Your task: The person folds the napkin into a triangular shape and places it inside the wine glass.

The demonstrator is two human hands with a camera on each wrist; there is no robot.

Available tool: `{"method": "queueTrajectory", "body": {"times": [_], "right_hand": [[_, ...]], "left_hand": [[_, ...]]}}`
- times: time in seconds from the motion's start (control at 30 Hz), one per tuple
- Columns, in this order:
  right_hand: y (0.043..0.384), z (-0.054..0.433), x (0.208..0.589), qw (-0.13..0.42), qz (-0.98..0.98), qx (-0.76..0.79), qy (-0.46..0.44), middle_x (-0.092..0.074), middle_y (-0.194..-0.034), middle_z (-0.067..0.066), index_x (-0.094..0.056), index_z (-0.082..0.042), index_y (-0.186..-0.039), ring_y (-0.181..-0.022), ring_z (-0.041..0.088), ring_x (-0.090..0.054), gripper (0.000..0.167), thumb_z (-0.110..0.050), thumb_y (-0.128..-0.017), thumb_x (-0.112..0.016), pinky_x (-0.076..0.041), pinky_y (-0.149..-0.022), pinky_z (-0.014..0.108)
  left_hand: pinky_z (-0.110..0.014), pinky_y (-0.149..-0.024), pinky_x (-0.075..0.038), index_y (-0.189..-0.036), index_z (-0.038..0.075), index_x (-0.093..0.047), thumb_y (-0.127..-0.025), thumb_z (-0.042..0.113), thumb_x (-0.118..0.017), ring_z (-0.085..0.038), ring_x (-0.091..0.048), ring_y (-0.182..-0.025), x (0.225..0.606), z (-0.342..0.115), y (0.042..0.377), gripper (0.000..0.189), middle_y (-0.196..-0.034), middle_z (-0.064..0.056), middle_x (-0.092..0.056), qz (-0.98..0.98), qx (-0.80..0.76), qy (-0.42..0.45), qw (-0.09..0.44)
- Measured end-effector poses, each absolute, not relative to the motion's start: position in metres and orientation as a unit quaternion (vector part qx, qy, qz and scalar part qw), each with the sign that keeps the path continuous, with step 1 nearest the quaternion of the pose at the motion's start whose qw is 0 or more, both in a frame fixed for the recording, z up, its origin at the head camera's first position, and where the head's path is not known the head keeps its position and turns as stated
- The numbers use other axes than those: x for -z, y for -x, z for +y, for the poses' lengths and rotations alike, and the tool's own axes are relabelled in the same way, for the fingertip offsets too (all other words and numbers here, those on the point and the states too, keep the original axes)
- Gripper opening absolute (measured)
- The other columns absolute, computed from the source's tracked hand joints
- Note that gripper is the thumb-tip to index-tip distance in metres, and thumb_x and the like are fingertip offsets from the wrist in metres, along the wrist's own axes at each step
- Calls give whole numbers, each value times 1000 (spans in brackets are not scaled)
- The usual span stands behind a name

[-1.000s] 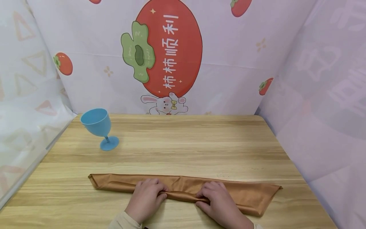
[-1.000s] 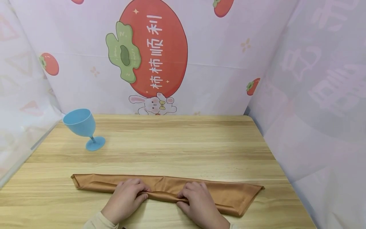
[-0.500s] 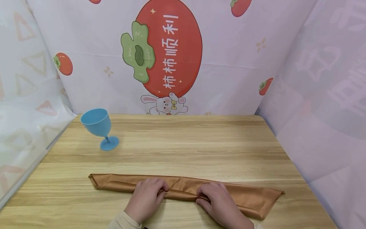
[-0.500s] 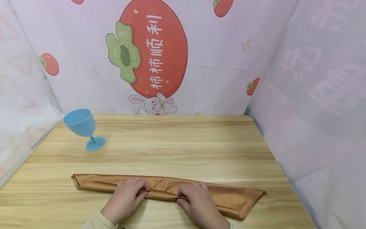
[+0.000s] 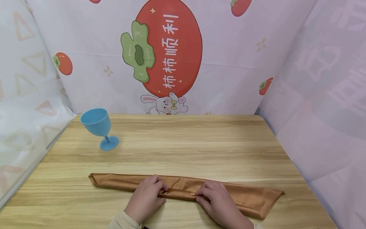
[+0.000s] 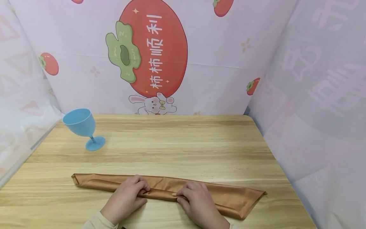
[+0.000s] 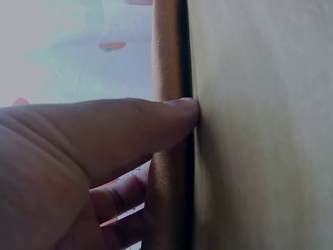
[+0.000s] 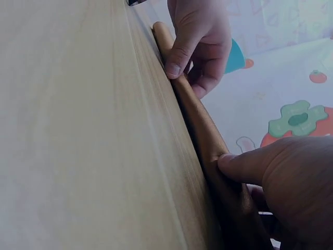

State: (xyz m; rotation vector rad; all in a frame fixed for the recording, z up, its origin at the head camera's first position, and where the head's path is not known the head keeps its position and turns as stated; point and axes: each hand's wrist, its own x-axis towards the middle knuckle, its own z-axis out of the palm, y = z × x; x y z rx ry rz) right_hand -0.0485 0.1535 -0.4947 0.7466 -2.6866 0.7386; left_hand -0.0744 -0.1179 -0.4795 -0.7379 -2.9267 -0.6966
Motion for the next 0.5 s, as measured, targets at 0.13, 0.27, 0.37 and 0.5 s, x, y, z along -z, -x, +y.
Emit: {"method": "queueTrajectory", "body": {"times": [0.13,0.27,0.37,0.5], "right_hand": [[48,152,493,115,-930,-252,-240,-55,-87,-27,-67,-29,-95,-82,-5,-52,21,-19,-83,-82,-45,-83,38],[48,152,492,102,-933,-256,-231,-51,-82,-27,-64,-29,-96,-76,-6,-48,25,-17,-84,-82,-42,-78,34],[48,153,493,108,-929,-263,-237,-55,-85,-27,-63,-32,-92,-79,-6,-50,25,-17,-85,-81,-43,-78,34],[48,153,496,128,-925,-263,-242,-56,-90,-27,-67,-34,-88,-82,-6,-52,22,-19,-84,-82,-44,-80,35]], "left_hand": [[-33,-74,-47,-90,24,-68,-76,13,-87,-9,-51,-86,479,-118,74,25,-92,13,-55,-944,235,233,12],[-35,-77,-50,-89,23,-70,-82,12,-83,-10,-56,-88,479,-118,74,18,-90,15,-59,-940,255,228,4],[-35,-75,-50,-87,23,-72,-84,11,-80,-8,-57,-85,478,-119,75,14,-87,17,-61,-936,265,230,2],[-33,-71,-47,-84,24,-73,-86,14,-78,-5,-55,-79,478,-121,75,11,-83,19,-61,-937,261,233,16]]}}
